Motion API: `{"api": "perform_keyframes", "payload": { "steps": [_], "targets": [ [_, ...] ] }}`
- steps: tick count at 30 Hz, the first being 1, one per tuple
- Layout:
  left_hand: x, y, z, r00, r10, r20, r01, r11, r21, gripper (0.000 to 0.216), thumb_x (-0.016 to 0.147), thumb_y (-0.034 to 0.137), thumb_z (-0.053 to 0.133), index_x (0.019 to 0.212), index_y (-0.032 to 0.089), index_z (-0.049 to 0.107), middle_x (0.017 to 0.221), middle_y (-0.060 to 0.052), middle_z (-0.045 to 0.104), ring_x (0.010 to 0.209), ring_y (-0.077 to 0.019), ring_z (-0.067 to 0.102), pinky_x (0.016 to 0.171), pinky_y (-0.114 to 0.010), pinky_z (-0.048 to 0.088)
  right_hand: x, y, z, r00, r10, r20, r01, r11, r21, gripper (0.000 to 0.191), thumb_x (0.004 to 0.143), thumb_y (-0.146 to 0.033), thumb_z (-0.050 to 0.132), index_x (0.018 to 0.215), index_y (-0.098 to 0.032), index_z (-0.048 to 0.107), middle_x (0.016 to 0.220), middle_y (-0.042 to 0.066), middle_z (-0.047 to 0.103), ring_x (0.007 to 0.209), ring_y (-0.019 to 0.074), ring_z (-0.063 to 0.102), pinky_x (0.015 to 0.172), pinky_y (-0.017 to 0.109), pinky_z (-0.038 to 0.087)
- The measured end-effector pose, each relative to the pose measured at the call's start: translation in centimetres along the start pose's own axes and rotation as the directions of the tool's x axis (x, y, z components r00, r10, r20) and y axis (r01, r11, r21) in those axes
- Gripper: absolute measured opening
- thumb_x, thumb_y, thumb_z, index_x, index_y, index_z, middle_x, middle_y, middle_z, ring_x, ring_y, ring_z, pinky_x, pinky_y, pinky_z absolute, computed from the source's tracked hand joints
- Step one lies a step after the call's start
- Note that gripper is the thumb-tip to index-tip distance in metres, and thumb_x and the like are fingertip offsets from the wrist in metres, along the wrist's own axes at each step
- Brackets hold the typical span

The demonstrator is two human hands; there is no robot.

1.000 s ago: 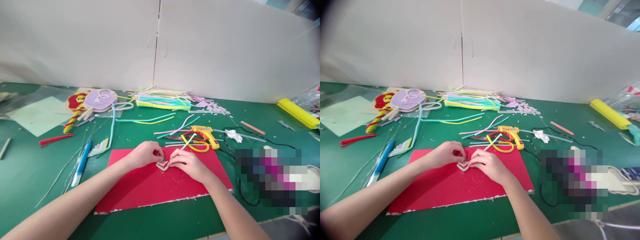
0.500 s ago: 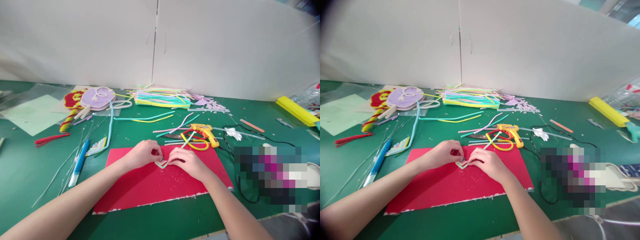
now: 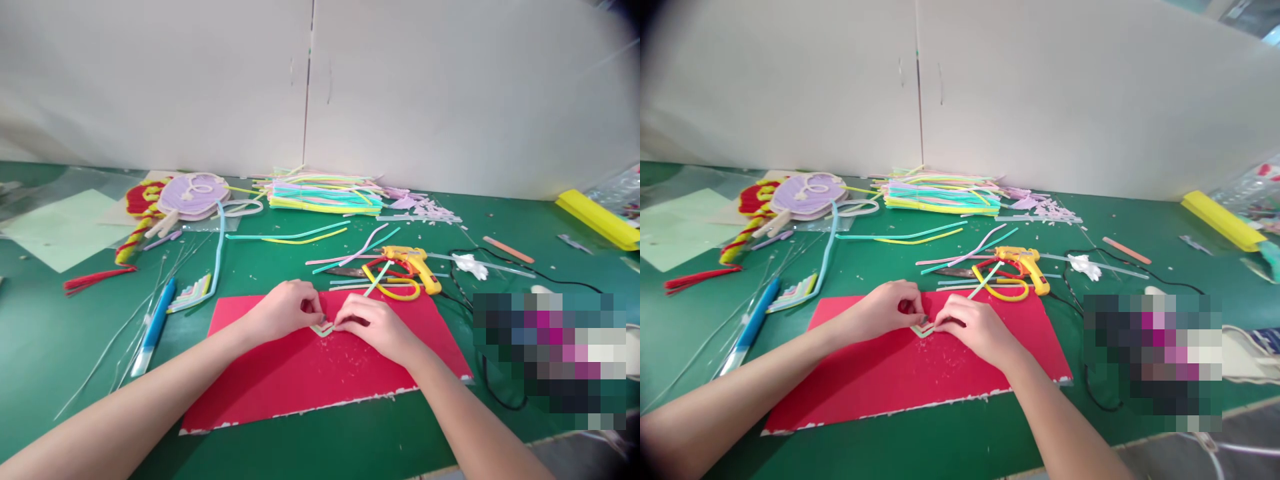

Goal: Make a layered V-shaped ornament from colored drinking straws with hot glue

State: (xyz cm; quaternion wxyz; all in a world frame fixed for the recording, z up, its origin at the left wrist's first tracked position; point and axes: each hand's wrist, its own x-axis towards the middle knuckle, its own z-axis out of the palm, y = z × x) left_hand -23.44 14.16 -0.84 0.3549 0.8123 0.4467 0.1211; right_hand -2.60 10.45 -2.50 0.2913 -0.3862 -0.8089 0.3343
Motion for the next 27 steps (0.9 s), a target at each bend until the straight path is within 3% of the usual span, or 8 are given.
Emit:
{"api": "perform_keyframes", "payload": {
  "steps": [6,10,13,17,27],
  "targets": [
    [-0.3,-0.3,-0.4,0.999,0.043,0.004,-0.043,0.998,-0.056,0.016,0.081,0.026,0.055,0.075,0.020,0.069,0.077,0.001,0.063,0.071,-0.0118,0.058,0.065,-0.021,0.041,0.1,0.0,0.1,1.000,0.014,0.011,-0.014,1.000,-0.019,0.013,0.087,-0.028,0.055,0.088,-0.021,0.066,0.084,0.002,0.063,0.076,0.0117,0.060,0.071,0.024,0.047],
    [-1.2,-0.5,-0.7,0.997,0.028,-0.074,-0.033,0.997,-0.071,0.018,0.085,0.029,0.051,0.086,0.021,0.068,0.083,-0.001,0.064,0.073,-0.0129,0.059,0.066,-0.022,0.044,0.1,0.1,0.0,1.000,0.013,0.018,-0.012,1.000,-0.026,0.017,0.088,-0.030,0.053,0.090,-0.022,0.067,0.085,0.003,0.063,0.077,0.0125,0.061,0.072,0.025,0.048],
    [-2.4,-0.9,-0.5,0.992,0.025,-0.124,-0.033,0.997,-0.063,0.018,0.087,0.028,0.050,0.085,0.020,0.067,0.087,-0.002,0.064,0.078,-0.0141,0.060,0.071,-0.023,0.046,0.0,0.1,0.0,0.999,0.025,0.021,-0.024,0.999,-0.026,0.016,0.088,-0.030,0.054,0.090,-0.022,0.067,0.085,0.003,0.063,0.076,0.0122,0.061,0.072,0.024,0.048],
    [-3.6,-1.7,0.0,0.983,0.122,-0.140,-0.128,0.991,-0.035,0.015,0.086,0.024,0.052,0.090,0.022,0.067,0.094,-0.003,0.062,0.089,-0.0160,0.059,0.081,-0.026,0.046,0.1,0.1,0.0,1.000,0.017,0.022,-0.016,1.000,-0.025,0.017,0.088,-0.031,0.053,0.089,-0.022,0.068,0.085,0.003,0.063,0.076,0.0127,0.061,0.072,0.025,0.049],
    [-3.3,-1.9,0.3,0.975,0.173,-0.141,-0.173,0.985,0.009,0.014,0.086,0.024,0.052,0.089,0.022,0.066,0.094,-0.004,0.061,0.090,-0.0172,0.058,0.082,-0.028,0.048,0.0,-0.1,0.0,1.000,0.022,0.014,-0.022,0.999,-0.027,0.016,0.088,-0.030,0.054,0.088,-0.022,0.068,0.085,0.002,0.063,0.076,0.0120,0.061,0.073,0.025,0.049]
  ]
}}
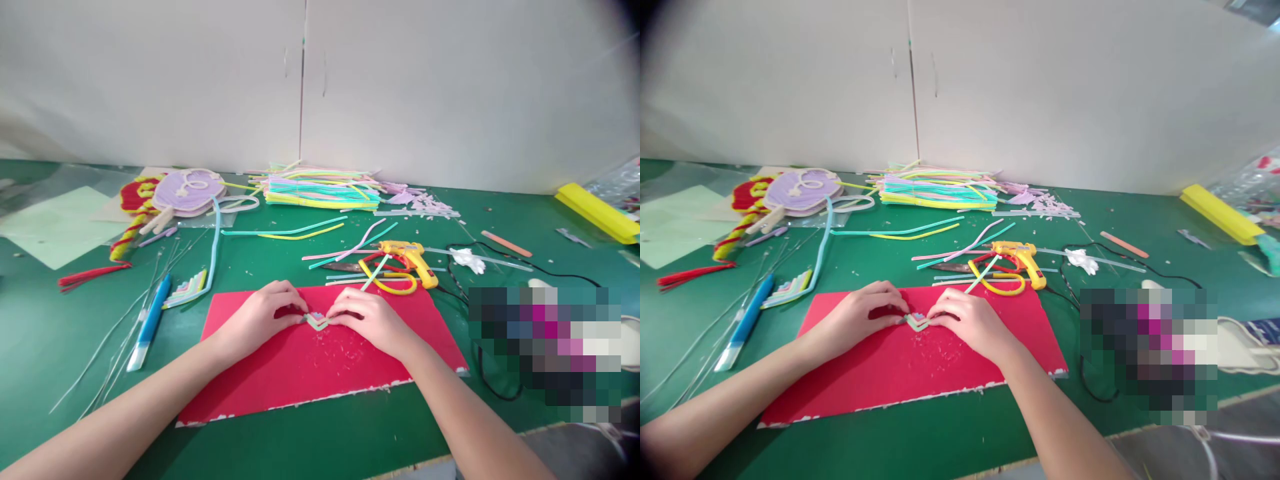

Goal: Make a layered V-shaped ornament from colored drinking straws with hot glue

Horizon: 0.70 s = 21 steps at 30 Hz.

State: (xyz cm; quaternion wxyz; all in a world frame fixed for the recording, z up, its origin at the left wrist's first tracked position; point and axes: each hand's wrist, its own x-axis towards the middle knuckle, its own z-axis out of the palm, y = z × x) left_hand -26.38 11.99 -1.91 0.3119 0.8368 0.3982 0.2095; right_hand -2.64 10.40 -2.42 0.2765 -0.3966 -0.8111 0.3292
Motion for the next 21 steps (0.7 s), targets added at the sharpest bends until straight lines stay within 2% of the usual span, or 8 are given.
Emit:
{"api": "perform_keyframes", "payload": {
  "steps": [8,21],
  "targets": [
    [-0.23,-0.09,0.13,0.999,0.052,0.014,-0.052,0.998,0.034,0.017,0.088,0.022,0.049,0.089,0.021,0.066,0.093,-0.004,0.062,0.091,-0.0170,0.057,0.083,-0.028,0.047,-0.02,-0.17,-0.08,1.000,0.009,-0.007,-0.010,1.000,-0.024,0.017,0.088,-0.031,0.053,0.088,-0.021,0.067,0.085,0.002,0.064,0.077,0.0126,0.062,0.074,0.027,0.050],
    [-0.18,0.26,-0.10,0.998,0.049,0.048,-0.050,0.998,0.024,0.014,0.086,0.025,0.053,0.088,0.022,0.067,0.094,-0.004,0.062,0.088,-0.0169,0.056,0.079,-0.028,0.046,-0.17,-0.15,0.01,1.000,-0.019,0.004,0.019,0.996,-0.086,0.019,0.090,-0.029,0.051,0.090,-0.023,0.069,0.087,0.002,0.063,0.076,0.0115,0.061,0.073,0.025,0.049]
  ]
}}
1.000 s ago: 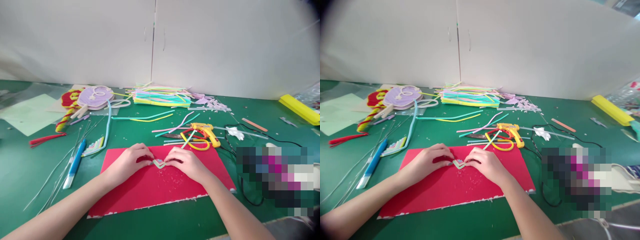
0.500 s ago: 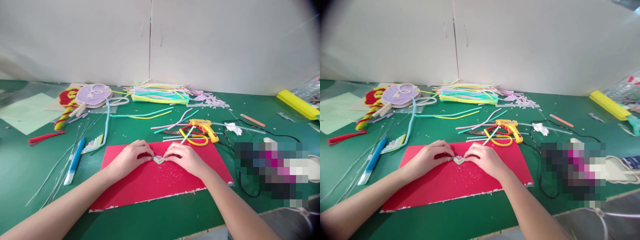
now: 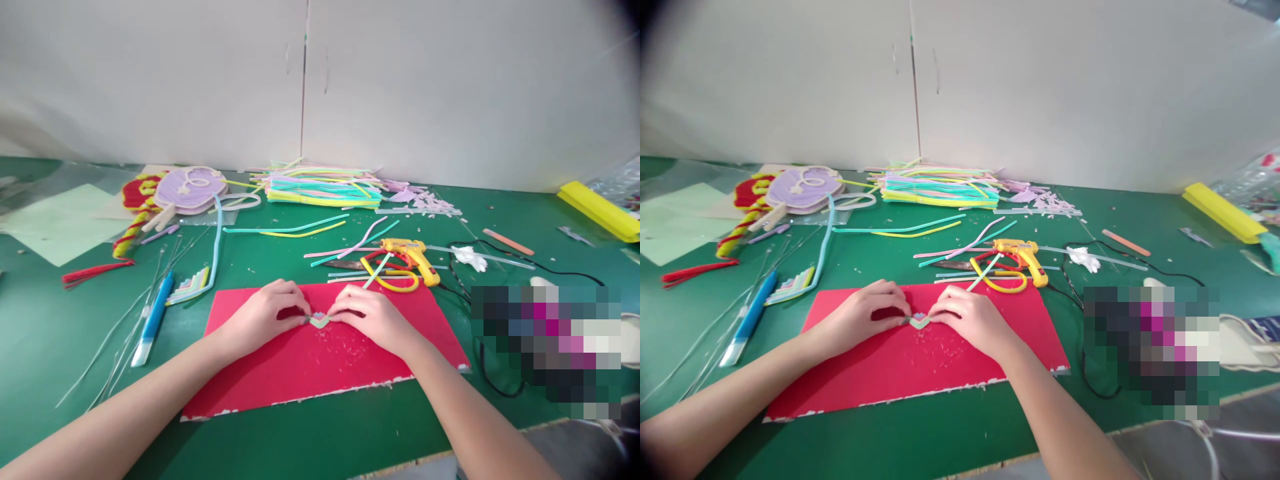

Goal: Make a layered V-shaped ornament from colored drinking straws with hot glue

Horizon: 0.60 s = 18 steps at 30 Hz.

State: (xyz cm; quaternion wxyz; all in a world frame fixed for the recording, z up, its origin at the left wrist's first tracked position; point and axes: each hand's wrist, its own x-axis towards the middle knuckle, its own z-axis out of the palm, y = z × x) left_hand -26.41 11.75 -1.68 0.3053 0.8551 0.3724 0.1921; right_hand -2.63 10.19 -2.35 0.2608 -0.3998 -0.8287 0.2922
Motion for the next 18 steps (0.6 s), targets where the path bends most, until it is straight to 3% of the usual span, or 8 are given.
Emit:
{"api": "perform_keyframes", "payload": {
  "steps": [18],
  "targets": [
    [-0.02,0.13,-0.04,0.999,-0.032,-0.011,0.031,0.999,-0.036,0.012,0.083,0.021,0.058,0.093,0.021,0.064,0.095,-0.003,0.061,0.090,-0.0164,0.057,0.081,-0.027,0.046,0.08,-0.13,-0.03,1.000,0.003,0.016,-0.003,1.000,-0.009,0.021,0.090,-0.030,0.051,0.091,-0.023,0.070,0.087,0.002,0.062,0.076,0.0115,0.061,0.073,0.024,0.049]
  ]
}}
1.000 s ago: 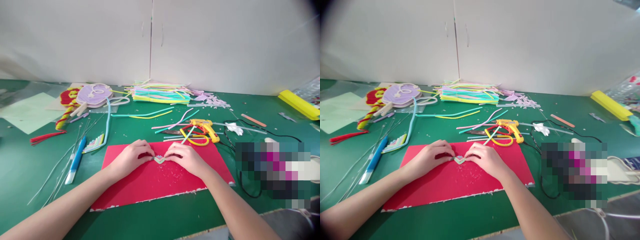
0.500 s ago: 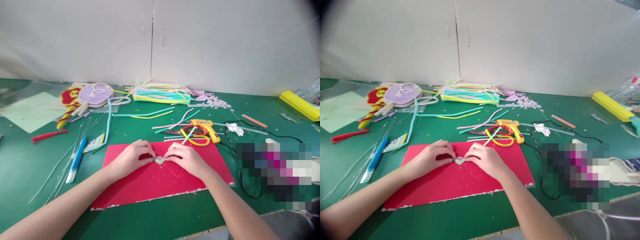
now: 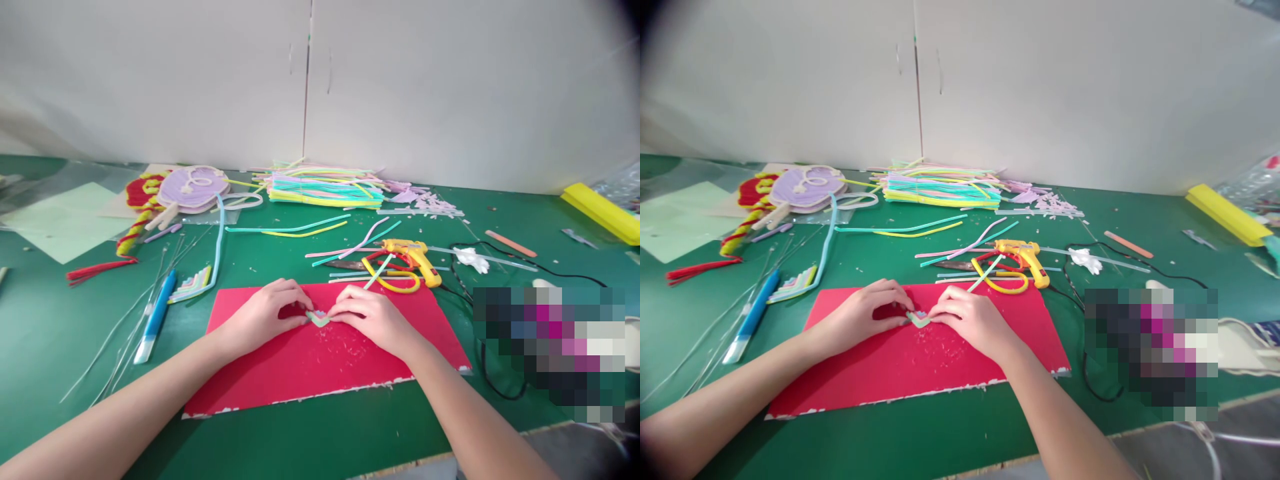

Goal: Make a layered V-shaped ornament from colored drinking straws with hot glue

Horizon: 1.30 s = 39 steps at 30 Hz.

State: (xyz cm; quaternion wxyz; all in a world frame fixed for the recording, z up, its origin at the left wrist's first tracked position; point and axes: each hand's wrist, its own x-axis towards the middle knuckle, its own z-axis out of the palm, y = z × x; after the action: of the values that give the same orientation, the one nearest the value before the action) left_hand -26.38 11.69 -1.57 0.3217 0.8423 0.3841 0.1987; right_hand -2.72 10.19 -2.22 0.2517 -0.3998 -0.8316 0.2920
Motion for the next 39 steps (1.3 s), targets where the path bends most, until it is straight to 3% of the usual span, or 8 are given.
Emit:
{"api": "perform_keyframes", "payload": {
  "steps": [39],
  "targets": [
    [-0.03,-0.73,0.24,0.999,0.000,-0.050,-0.001,1.000,-0.021,0.012,0.085,0.019,0.054,0.086,0.021,0.067,0.091,-0.002,0.060,0.087,-0.0148,0.060,0.079,-0.025,0.048,-0.12,0.18,0.23,1.000,0.007,-0.013,-0.007,1.000,-0.016,0.018,0.089,-0.029,0.053,0.091,-0.023,0.069,0.088,0.001,0.062,0.076,0.0105,0.061,0.073,0.023,0.048]
  ]
}}
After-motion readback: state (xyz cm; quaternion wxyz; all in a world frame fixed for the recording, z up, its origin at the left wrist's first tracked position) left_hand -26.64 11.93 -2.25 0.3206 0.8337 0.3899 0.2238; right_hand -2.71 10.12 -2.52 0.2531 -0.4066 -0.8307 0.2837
